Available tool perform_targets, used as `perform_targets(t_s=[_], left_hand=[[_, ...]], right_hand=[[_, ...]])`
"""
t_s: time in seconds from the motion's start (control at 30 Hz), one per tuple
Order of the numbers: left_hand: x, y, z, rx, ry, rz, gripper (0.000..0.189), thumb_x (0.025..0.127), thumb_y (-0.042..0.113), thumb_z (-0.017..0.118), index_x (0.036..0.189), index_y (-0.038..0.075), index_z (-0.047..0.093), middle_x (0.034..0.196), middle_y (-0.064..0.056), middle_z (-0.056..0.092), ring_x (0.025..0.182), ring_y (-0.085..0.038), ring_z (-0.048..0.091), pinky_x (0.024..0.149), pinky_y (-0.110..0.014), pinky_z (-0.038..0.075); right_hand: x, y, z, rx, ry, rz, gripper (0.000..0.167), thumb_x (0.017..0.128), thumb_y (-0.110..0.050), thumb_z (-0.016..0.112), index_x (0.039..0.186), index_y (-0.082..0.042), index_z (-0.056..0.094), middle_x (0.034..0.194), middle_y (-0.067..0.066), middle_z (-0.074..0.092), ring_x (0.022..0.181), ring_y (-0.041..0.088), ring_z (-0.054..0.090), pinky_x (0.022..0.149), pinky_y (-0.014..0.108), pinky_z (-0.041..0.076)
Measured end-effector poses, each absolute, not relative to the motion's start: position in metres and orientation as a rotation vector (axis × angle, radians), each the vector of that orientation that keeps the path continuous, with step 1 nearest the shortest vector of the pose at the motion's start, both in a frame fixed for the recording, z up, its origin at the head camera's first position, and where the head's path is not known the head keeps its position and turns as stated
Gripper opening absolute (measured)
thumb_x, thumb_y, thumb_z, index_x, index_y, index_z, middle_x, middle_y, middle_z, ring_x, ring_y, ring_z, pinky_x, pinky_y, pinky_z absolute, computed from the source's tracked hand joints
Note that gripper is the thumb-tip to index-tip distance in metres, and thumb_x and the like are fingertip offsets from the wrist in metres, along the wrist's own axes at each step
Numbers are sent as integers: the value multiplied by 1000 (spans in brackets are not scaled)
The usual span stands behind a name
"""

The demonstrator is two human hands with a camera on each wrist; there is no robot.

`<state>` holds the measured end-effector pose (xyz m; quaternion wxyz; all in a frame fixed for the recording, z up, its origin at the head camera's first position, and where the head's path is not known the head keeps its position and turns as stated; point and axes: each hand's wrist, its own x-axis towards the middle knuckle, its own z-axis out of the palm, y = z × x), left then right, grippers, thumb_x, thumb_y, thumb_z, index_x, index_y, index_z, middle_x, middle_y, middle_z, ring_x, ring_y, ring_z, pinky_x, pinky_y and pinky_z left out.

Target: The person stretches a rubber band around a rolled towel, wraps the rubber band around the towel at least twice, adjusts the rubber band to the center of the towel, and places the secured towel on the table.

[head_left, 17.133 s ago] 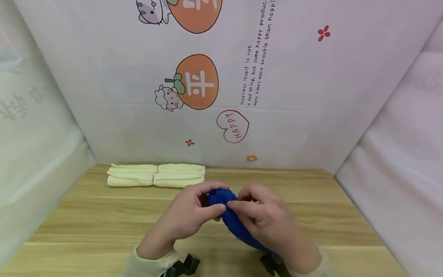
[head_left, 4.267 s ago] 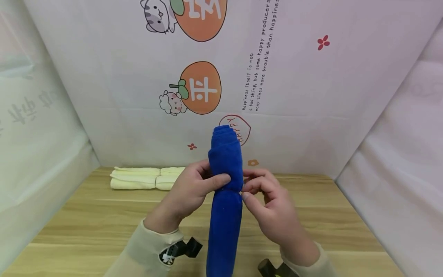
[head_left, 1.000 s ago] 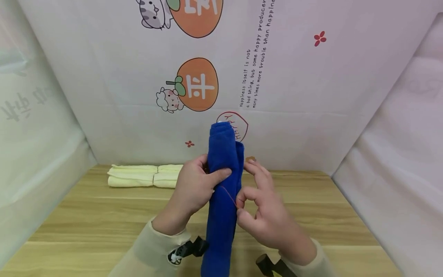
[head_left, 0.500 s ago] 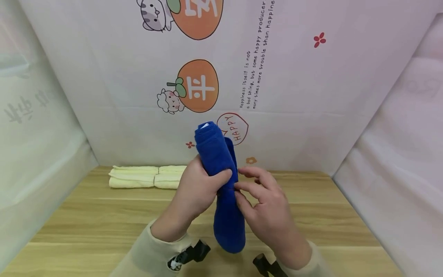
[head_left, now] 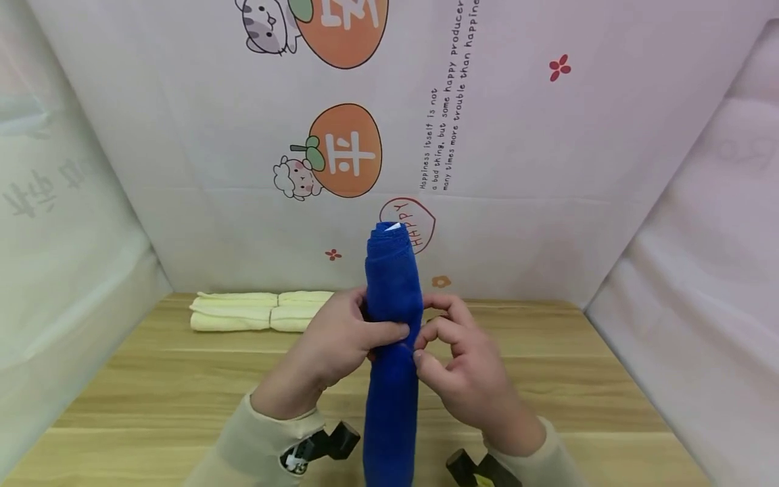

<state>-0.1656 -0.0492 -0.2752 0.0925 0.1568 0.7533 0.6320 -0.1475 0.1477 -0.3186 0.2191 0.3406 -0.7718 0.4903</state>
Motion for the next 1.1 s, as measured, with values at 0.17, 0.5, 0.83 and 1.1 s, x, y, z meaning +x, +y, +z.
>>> perform_targets(t_s=[0.17,0.5,0.83,1.1], left_hand=[[-171,-48,-280,315,2467,1854,45,87,24,79,124,7,61,107,-8,68,87,-24,68,72,-42,58],[-173,-45,-286,319,2591,1854,48,88,30,77,126,11,56,110,-7,66,91,-26,68,74,-48,58],[-178,-55,-287,574,1624,2178,34,96,17,62,121,-3,51,90,-12,68,61,-15,65,51,-22,50],[-177,-68,-289,839,1360,2167,47,98,6,56,140,3,36,95,-9,58,60,-12,53,60,-22,51]], right_hand=[[-146,150,-319,1065,-2273,1290,29,80,3,60,81,-26,59,145,1,38,128,25,42,91,42,47],[-137,135,-312,785,-2286,968,13,84,-7,79,93,-16,76,137,3,51,125,26,44,88,47,47],[-145,131,-307,839,-1938,803,7,76,1,73,76,-6,72,119,10,65,114,33,54,97,47,43],[-146,141,-305,770,-2025,1100,19,84,4,62,81,-16,61,111,-8,62,99,12,58,82,26,48]])
